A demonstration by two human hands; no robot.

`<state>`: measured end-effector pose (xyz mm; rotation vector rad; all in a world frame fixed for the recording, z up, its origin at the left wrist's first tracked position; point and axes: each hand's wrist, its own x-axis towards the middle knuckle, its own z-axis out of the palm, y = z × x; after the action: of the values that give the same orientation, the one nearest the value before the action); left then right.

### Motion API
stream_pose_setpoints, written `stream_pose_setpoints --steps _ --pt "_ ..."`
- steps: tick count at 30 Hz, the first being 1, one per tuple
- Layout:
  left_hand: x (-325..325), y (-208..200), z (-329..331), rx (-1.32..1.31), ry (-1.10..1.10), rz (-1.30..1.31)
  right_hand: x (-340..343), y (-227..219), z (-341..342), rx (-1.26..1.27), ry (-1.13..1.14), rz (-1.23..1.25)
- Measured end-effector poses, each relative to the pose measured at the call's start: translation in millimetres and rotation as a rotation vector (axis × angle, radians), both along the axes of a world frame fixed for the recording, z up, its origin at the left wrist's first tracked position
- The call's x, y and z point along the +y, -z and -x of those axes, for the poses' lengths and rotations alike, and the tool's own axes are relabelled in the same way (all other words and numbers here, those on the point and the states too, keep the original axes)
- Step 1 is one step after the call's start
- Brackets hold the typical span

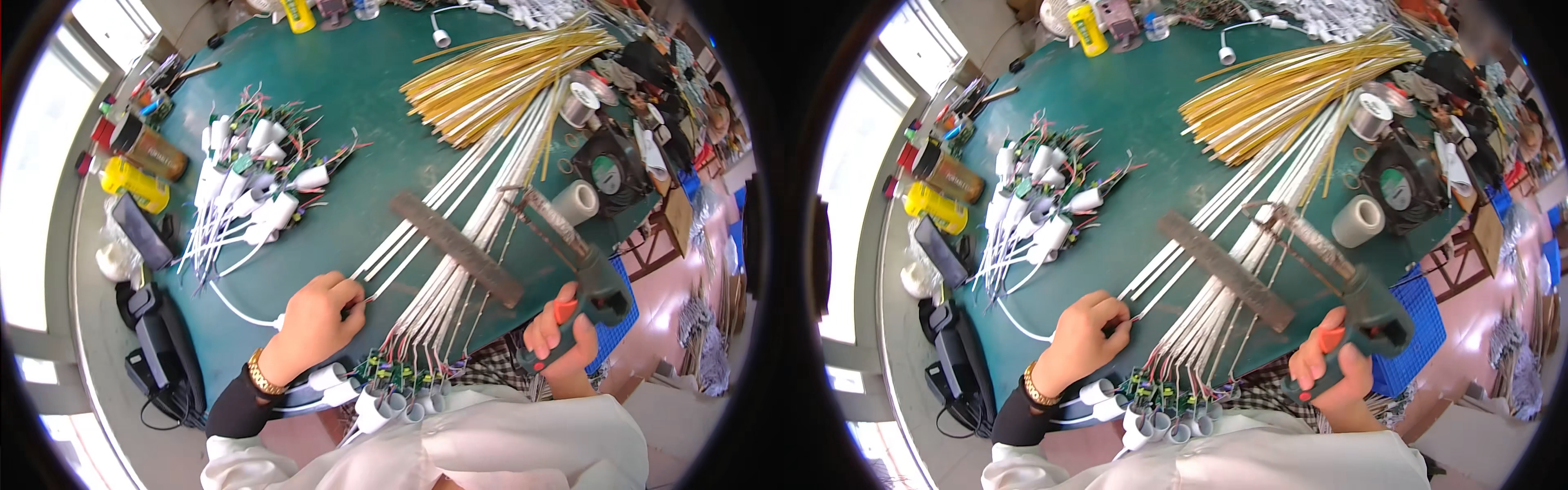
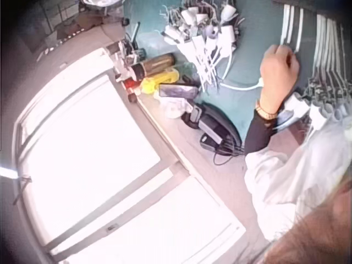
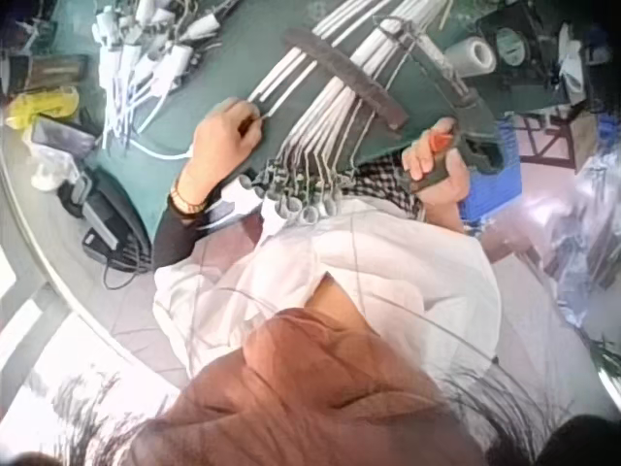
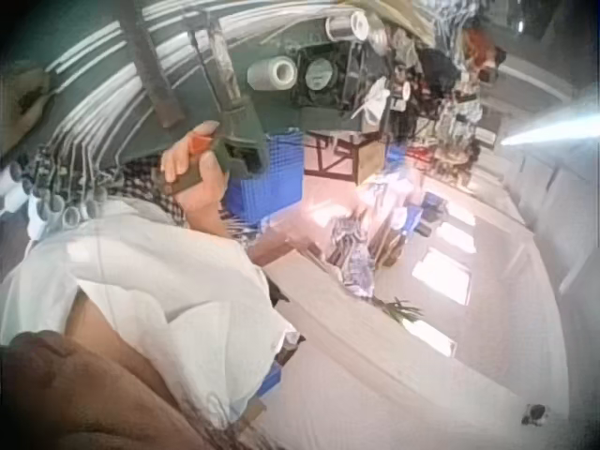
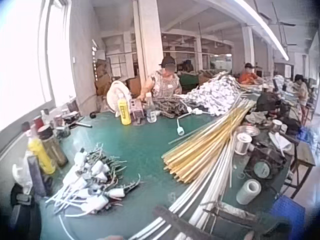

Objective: The person feeds solder wire into a soldering gun and solders wires from electronic components onto LED strips on the workbench.

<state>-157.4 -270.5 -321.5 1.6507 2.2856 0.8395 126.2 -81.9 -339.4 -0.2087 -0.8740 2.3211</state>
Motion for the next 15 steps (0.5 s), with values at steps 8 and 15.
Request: stream_pose_setpoints --steps 8,15 --pt "1 7 0 -0.012 -0.021 -0.023 -30 18 5 -0.243 -0.099 -0.036" --pt "0 9 -4 0.029 -0.006 -0.02 -26 28 7 -0.227 -0.023 -0.074"
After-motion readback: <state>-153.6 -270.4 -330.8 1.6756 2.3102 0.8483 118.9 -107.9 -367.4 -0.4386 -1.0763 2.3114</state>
